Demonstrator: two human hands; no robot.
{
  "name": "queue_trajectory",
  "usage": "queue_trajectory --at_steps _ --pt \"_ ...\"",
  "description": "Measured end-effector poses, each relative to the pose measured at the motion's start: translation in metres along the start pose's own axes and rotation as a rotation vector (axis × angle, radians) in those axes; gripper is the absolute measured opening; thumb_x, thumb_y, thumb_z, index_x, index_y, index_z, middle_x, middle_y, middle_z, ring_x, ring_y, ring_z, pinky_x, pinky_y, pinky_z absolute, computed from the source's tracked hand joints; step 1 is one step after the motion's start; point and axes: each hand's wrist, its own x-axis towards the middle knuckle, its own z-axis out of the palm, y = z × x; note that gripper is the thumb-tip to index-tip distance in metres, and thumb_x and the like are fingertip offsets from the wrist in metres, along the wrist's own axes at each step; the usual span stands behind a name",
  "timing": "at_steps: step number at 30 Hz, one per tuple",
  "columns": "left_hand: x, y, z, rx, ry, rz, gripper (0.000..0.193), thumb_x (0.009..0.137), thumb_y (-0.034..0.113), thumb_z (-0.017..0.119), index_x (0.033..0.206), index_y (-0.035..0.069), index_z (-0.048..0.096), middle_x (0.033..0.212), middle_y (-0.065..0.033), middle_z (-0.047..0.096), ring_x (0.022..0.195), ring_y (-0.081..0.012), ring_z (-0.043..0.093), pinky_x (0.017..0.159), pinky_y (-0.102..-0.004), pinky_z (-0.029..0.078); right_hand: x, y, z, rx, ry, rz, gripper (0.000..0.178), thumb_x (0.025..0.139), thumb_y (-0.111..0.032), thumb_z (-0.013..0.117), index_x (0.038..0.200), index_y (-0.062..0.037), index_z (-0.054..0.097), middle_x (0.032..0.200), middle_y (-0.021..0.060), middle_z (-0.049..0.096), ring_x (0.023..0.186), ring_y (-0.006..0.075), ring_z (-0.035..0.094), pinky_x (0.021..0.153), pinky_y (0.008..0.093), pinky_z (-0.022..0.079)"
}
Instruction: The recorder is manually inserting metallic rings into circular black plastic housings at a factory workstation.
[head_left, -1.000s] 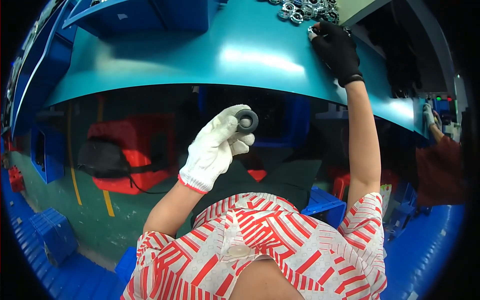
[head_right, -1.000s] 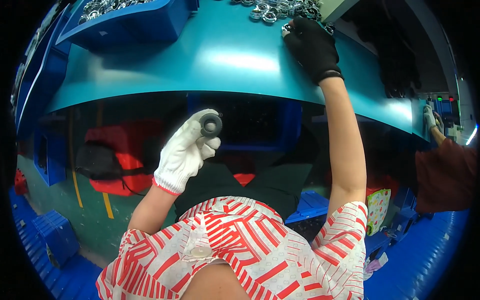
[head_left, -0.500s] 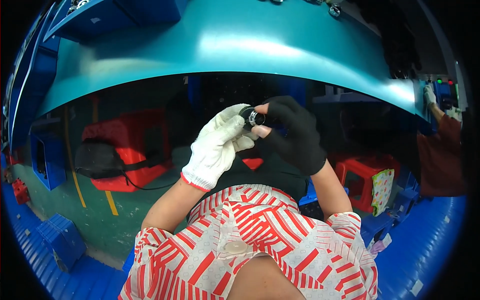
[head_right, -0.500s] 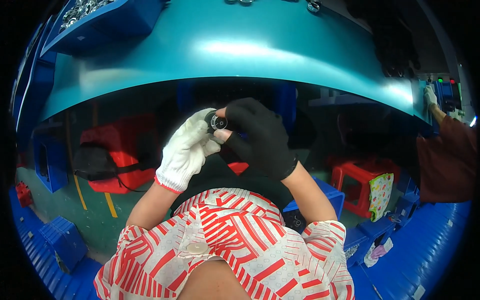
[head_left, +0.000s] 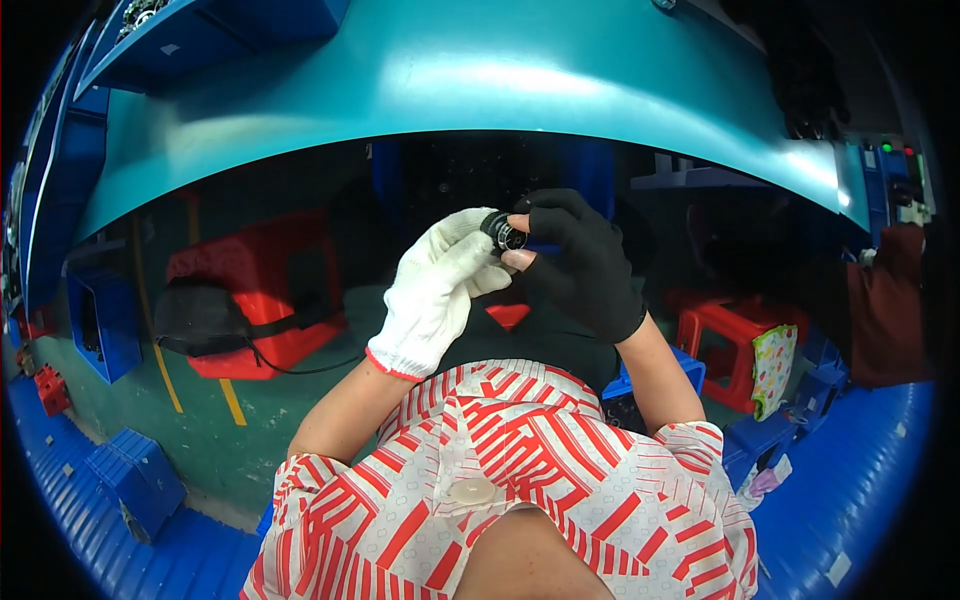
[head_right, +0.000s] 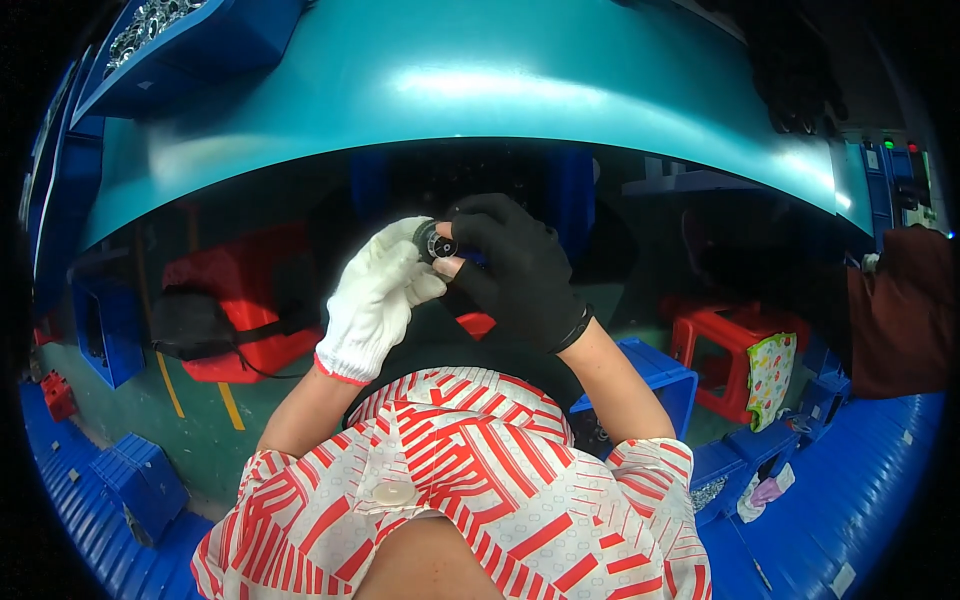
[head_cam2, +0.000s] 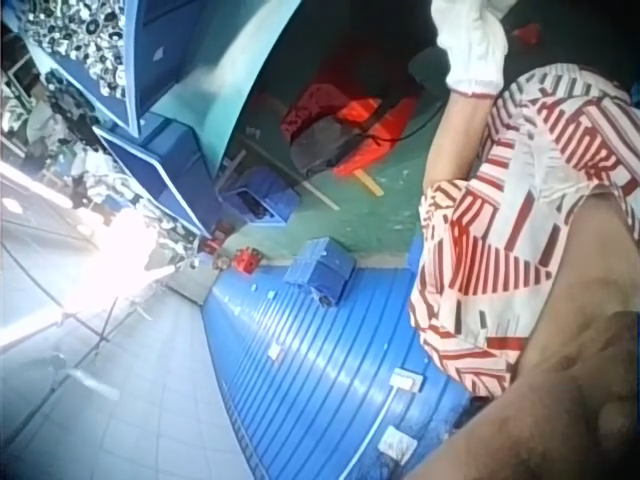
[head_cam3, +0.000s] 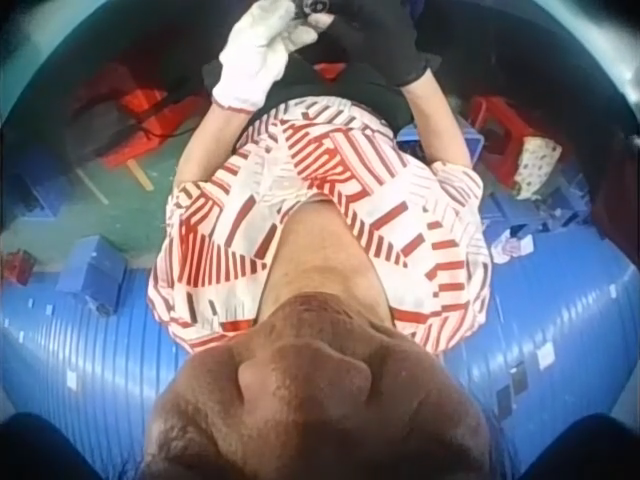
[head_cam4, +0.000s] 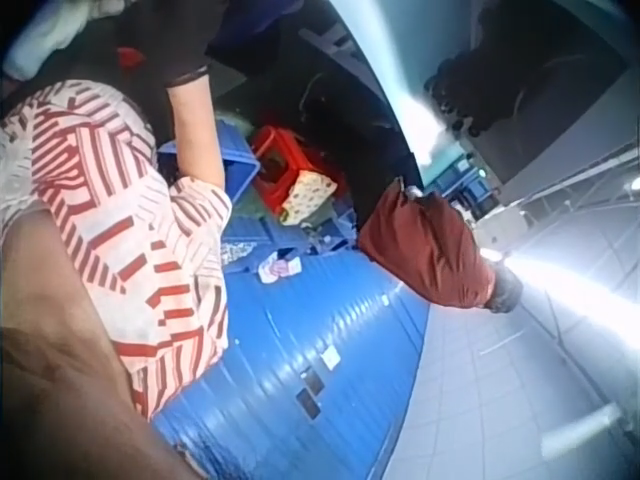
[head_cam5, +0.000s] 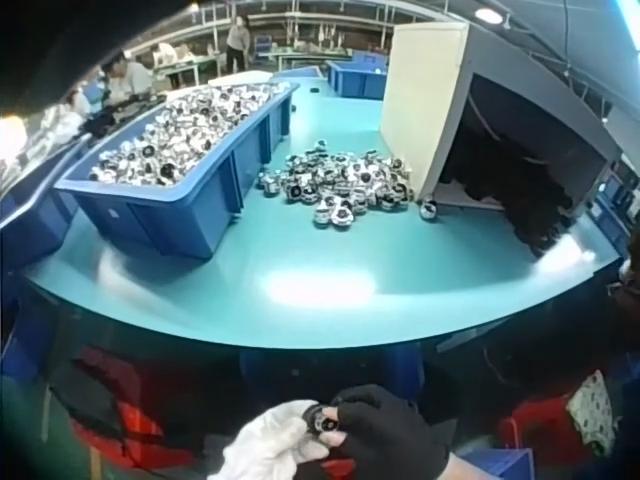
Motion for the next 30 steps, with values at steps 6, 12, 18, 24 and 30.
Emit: queue_trajectory --at_steps 6,12,18,24,30 --pt "-0.004 -0.001 0.013 0.39 0.088 0.19 0.047 0.079 -0.003 0.068 0.12 -0.006 0.045 0.103 -0.0149 0.059 0.087 -0.0194 0.065 0.079 -0.0278 0.055 -0.005 0.005 0.011 -0.002 -0.056 -0.1 0.037 0.071 -0.01 0.075 0.105 -0.0074 0.061 0.109 0.0111 0.062 0.094 0.0281 0.063 0.076 0.0337 0.051" --pt "-0.006 0.001 0.014 0.7 0.117 0.27 0.049 0.076 -0.007 0.068 0.119 -0.005 0.045 0.109 -0.0137 0.056 0.095 -0.0176 0.061 0.083 -0.0291 0.054 -0.01 0.003 0.018 0.165 -0.019 0.182 0.047 0.072 0.001 0.069 0.117 -0.0063 0.057 0.112 0.0145 0.06 0.101 0.0295 0.062 0.082 0.0335 0.05" --pt "-0.005 -0.012 0.006 0.613 0.088 0.359 0.051 0.074 -0.007 0.07 0.118 -0.003 0.046 0.113 -0.0138 0.056 0.099 -0.0179 0.061 0.086 -0.0297 0.053 -0.014 0.011 0.02 -0.007 -0.172 0.125 0.042 0.075 -0.001 0.066 0.115 -0.0055 0.054 0.111 0.014 0.059 0.096 0.0318 0.06 0.079 0.0358 0.049" --pt "-0.006 -0.004 0.001 1.046 0.051 0.421 0.036 0.077 -0.006 0.067 0.11 -0.005 0.053 0.098 -0.0144 0.064 0.085 -0.0179 0.066 0.076 -0.0272 0.054 -0.016 0.004 0.02 -0.126 -0.13 0.107 0.034 0.075 -0.007 0.068 0.107 -0.0072 0.056 0.104 0.013 0.059 0.088 0.0322 0.062 0.071 0.0377 0.05" --pt "0.005 -0.026 -0.016 0.999 0.022 0.672 0.031 0.079 -0.002 0.069 0.107 -0.003 0.056 0.094 -0.0152 0.067 0.081 -0.0182 0.068 0.073 -0.0263 0.055 -0.016 0.007 0.022 -0.156 -0.154 0.096 0.031 0.074 -0.009 0.069 0.102 -0.0081 0.056 0.096 0.0116 0.059 0.083 0.0319 0.061 0.067 0.0388 0.049"
